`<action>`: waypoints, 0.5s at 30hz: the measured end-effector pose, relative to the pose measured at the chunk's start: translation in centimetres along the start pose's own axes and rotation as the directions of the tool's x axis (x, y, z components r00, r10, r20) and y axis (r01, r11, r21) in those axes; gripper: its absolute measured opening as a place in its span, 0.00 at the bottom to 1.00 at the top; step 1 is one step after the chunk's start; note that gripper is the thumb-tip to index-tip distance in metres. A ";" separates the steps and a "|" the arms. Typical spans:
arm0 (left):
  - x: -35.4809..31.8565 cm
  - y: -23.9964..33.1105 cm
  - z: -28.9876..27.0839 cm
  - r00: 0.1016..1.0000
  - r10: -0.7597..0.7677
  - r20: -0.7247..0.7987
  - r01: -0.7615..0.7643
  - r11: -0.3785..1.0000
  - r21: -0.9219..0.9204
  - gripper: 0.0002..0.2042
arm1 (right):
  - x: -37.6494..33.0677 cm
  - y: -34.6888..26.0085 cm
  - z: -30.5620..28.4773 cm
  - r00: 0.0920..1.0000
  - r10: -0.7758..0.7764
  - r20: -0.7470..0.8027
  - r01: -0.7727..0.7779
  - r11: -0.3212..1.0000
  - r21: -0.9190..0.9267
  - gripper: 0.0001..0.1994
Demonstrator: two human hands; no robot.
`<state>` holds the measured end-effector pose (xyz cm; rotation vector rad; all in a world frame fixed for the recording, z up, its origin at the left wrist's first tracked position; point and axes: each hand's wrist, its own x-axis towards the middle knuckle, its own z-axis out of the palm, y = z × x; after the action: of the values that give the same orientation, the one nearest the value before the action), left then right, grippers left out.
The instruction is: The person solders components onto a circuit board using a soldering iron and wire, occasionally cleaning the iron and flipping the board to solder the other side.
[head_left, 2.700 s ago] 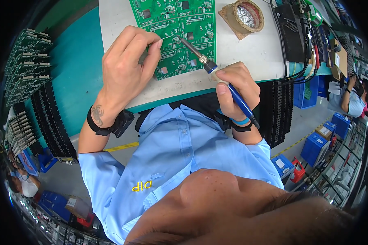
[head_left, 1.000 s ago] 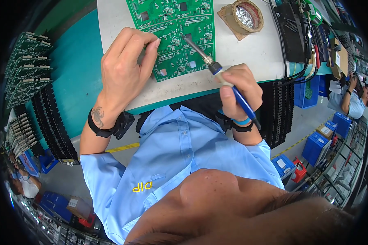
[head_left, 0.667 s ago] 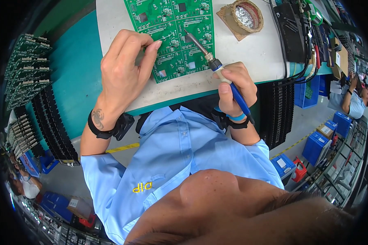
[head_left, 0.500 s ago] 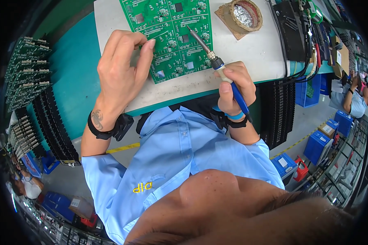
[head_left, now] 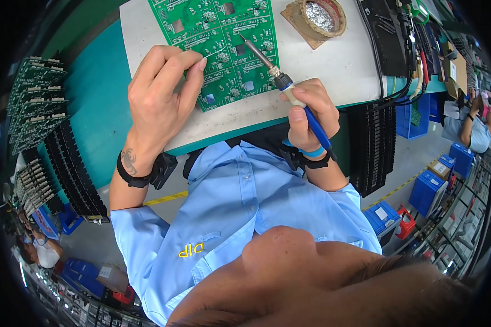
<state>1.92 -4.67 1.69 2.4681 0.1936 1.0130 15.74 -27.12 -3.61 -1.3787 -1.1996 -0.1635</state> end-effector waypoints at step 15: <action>0.0 0.5 -0.2 0.992 0.063 0.110 -0.059 0.997 -0.040 0.08 | -1.9 -2.3 -1.4 0.996 0.046 0.079 -0.044 0.999 -0.030 0.11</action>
<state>1.75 -5.03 2.01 2.5018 0.0636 0.8926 14.07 -29.89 -3.07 -1.4477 -1.2356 -0.0949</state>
